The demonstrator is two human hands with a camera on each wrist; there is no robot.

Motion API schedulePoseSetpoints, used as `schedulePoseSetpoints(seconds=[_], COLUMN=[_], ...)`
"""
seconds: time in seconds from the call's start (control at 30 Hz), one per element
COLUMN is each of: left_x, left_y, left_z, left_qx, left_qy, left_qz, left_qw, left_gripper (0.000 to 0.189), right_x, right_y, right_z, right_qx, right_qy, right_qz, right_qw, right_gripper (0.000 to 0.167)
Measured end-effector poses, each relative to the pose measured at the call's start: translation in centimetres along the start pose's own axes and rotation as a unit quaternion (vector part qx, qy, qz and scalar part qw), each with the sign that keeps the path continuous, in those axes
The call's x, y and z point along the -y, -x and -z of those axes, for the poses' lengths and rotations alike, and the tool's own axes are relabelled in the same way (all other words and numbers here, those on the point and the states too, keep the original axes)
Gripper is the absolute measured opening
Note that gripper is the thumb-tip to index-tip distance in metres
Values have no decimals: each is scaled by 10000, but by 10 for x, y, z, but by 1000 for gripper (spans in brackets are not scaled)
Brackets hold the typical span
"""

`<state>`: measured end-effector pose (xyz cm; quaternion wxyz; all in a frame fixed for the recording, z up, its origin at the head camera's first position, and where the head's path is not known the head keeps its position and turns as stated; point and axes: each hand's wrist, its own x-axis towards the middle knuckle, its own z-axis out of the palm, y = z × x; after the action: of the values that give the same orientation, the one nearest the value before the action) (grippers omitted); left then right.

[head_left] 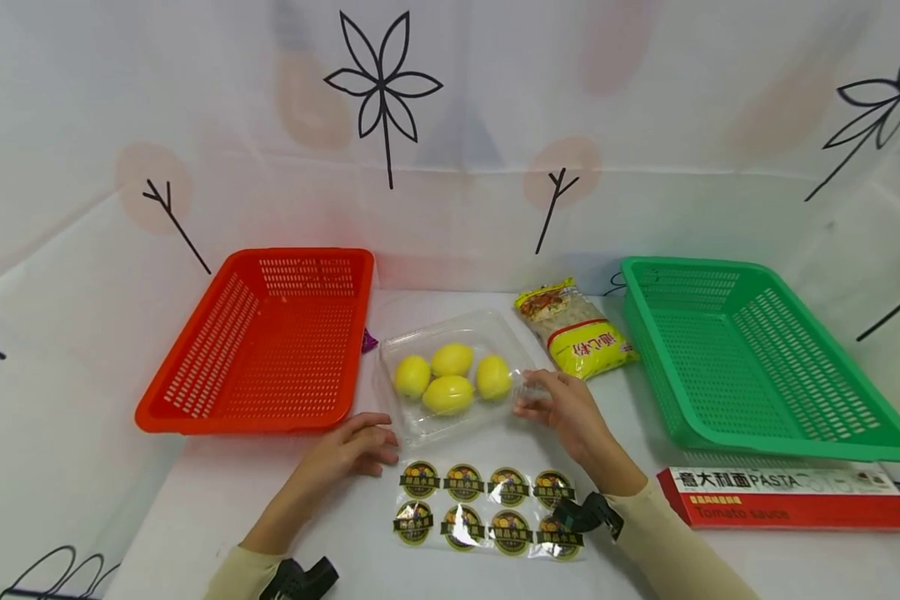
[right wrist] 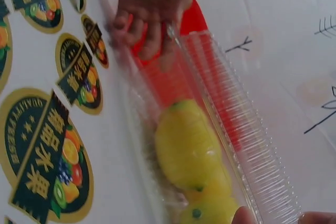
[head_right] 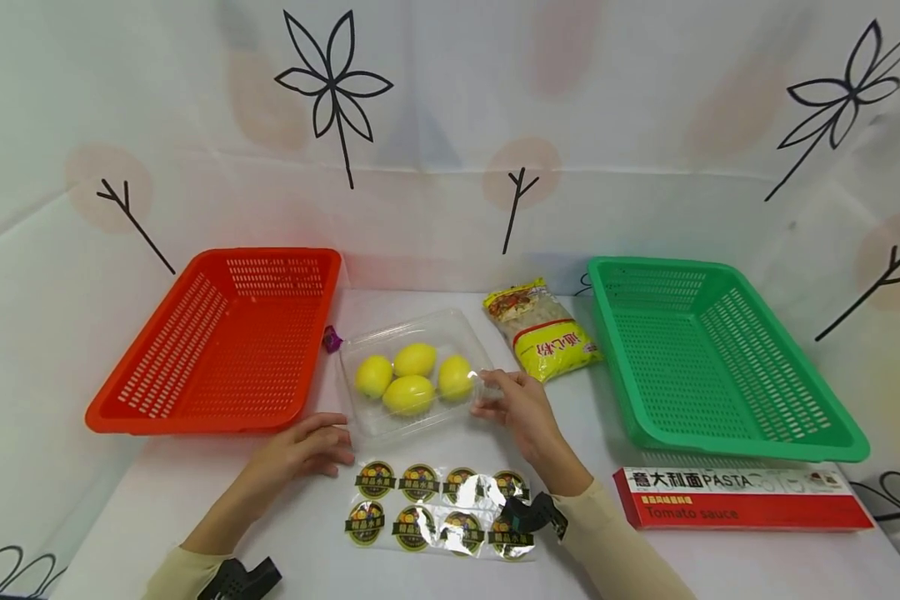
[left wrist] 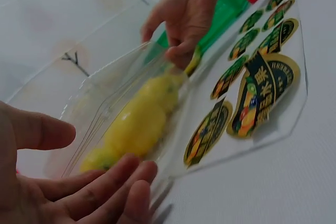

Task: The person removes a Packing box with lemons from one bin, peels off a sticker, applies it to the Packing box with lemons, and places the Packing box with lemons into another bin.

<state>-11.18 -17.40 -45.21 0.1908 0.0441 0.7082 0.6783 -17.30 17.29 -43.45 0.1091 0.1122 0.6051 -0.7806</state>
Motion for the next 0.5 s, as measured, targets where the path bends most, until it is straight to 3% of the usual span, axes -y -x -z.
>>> schedulePoseSetpoints(seconds=[0.2, 0.4, 0.5], left_x=[0, 5, 6], left_y=[-15, -20, -21], left_z=[-11, -17, -17], left_qx=[-335, -679, -615], left_qy=[63, 494, 645], left_qz=[-66, -123, -284], left_qw=[9994, 9964, 9956], left_gripper=[44, 45, 51], right_x=[-7, -8, -6], right_y=[7, 10, 10], right_z=[-2, -1, 0], right_qx=[-29, -232, -337], right_qy=[-140, 675, 1011], right_qz=[-20, 188, 369], right_qw=[9999, 9973, 9936], right_gripper=[28, 28, 31])
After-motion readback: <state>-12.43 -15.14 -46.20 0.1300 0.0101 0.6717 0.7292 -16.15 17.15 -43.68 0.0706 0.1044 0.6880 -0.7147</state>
